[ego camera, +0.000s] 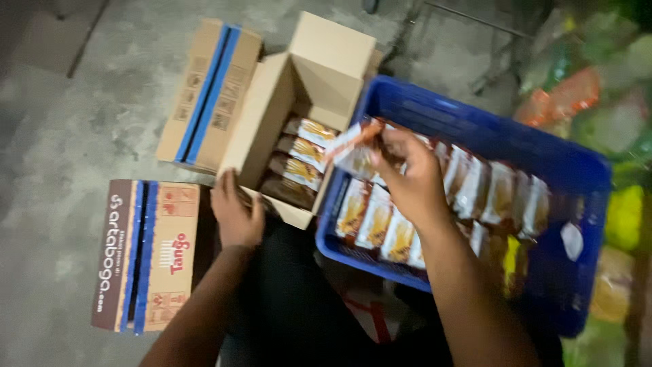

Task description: The person transfers individually wrapped snack packets from a blue plastic basket into a cardboard box. They pick up packets one by one and place them neatly inside the box, repeating this process until the box is filled.

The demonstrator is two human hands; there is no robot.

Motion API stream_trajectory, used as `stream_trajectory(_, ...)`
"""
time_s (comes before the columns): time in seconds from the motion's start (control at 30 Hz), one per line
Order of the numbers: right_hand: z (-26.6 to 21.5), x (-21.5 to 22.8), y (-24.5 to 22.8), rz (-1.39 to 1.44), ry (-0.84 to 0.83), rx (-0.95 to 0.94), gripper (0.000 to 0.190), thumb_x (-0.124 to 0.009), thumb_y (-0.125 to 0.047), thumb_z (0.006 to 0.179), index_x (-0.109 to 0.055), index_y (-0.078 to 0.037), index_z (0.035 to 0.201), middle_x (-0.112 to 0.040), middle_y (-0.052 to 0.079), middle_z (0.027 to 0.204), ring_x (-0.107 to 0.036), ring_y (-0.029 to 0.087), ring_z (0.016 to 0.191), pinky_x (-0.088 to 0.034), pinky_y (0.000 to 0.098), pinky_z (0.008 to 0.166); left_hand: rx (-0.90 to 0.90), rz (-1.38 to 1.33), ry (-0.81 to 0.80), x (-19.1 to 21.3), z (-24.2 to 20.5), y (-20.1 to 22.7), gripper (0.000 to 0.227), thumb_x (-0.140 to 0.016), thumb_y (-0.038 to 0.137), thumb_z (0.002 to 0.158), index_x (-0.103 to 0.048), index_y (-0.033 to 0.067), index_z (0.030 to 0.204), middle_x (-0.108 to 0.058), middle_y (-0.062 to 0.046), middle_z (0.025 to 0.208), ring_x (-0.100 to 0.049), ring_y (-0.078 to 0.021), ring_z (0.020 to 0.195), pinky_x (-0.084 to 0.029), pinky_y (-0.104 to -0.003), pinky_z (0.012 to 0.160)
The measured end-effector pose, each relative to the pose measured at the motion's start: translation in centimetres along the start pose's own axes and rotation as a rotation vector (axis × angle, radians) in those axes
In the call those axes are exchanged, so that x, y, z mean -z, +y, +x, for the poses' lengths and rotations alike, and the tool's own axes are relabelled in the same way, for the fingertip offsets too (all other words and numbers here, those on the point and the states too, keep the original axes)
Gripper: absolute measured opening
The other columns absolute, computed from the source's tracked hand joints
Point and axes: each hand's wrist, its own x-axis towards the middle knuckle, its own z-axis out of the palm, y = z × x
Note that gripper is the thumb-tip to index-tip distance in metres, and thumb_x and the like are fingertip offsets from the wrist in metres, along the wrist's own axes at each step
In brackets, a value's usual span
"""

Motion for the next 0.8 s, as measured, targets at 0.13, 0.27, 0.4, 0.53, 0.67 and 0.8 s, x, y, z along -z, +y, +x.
stream_trajectory(0.13, 8.9, -8.0, 0.9, -0.013, -0.046, 0.206, 0.029, -0.071, 0.003, 0.091, -0.065, 0.002, 0.119, -0.069, 0.024, 0.105, -0.068, 0.04, 0.107, -0.054, 0.0486, 0.095, 0.041, -0.025, -0.086, -0.3, 0.7, -0.9, 0.077, -0.069, 0.025, 0.088, -0.039, 0.0036, 0.155, -0.045, -0.028, 0.144, -0.043, -0.0514, 0.136, -0.027, -0.062, 0.118)
stream_trajectory(0.27, 16.3, -14.7, 6.6, -0.771, -0.162, -0.056, 0.033, -0.065, -0.008, 0.09, -0.071, -0.027, 0.116, -0.076, 0.003, 0.106, -0.072, 0.034, 0.107, -0.057, 0.0526, 0.091, 0.072, -0.049, -0.163, -0.4, 1.2, -1.2, 0.072, -0.062, 0.032, 0.091, -0.037, 0.0075, 0.154, -0.043, -0.021, 0.141, -0.046, -0.0451, 0.134, -0.031, -0.06, 0.115)
stream_trajectory(0.4, 20.2, -18.2, 11.7, -1.106, -0.274, -0.098, 0.016, -0.064, -0.019, 0.086, -0.069, -0.03, 0.096, -0.075, -0.001, 0.092, -0.076, 0.033, 0.097, -0.059, 0.0524, 0.081, 0.118, -0.078, -0.185, -0.4, 1.7, -1.2, 0.073, -0.06, 0.035, 0.09, -0.036, 0.0107, 0.155, -0.04, -0.017, 0.143, -0.043, -0.0418, 0.136, -0.032, -0.058, 0.115)
stream_trajectory(0.53, 22.9, -20.6, 14.7, -1.207, -0.348, -0.352, 0.025, -0.057, -0.021, 0.094, -0.076, -0.026, 0.109, -0.076, 0.008, 0.105, -0.069, 0.042, 0.102, -0.048, 0.0551, 0.082, 0.132, -0.139, -0.254, -0.1, 2.4, -0.9, 0.072, -0.056, 0.032, 0.092, -0.033, 0.008, 0.155, -0.036, -0.02, 0.144, -0.037, -0.0435, 0.137, -0.03, -0.061, 0.115)
stream_trajectory(0.67, 22.6, -22.7, 16.4, -1.414, -0.263, -0.305, 0.025, -0.061, -0.025, 0.1, -0.068, -0.016, 0.123, -0.073, 0.013, 0.116, -0.063, 0.044, 0.109, -0.042, 0.0554, 0.087, 0.121, -0.128, -0.301, -0.3, 2.8, -0.9, 0.072, -0.056, 0.029, 0.091, -0.031, 0.0066, 0.154, -0.034, -0.02, 0.145, -0.035, -0.0441, 0.137, -0.031, -0.063, 0.114)
stream_trajectory(0.8, 19.3, -22.4, 13.6, -1.366, -0.279, -0.286, 0.036, -0.056, -0.035, 0.104, -0.065, -0.023, 0.136, -0.069, 0.003, 0.135, -0.061, 0.036, 0.125, -0.042, 0.0421, 0.099, 0.128, -0.136, -0.312, -0.6, 2.8, -1.1, 0.073, -0.055, 0.031, 0.09, -0.03, 0.0075, 0.155, -0.034, -0.02, 0.145, -0.034, -0.0445, 0.137, -0.031, -0.064, 0.114)
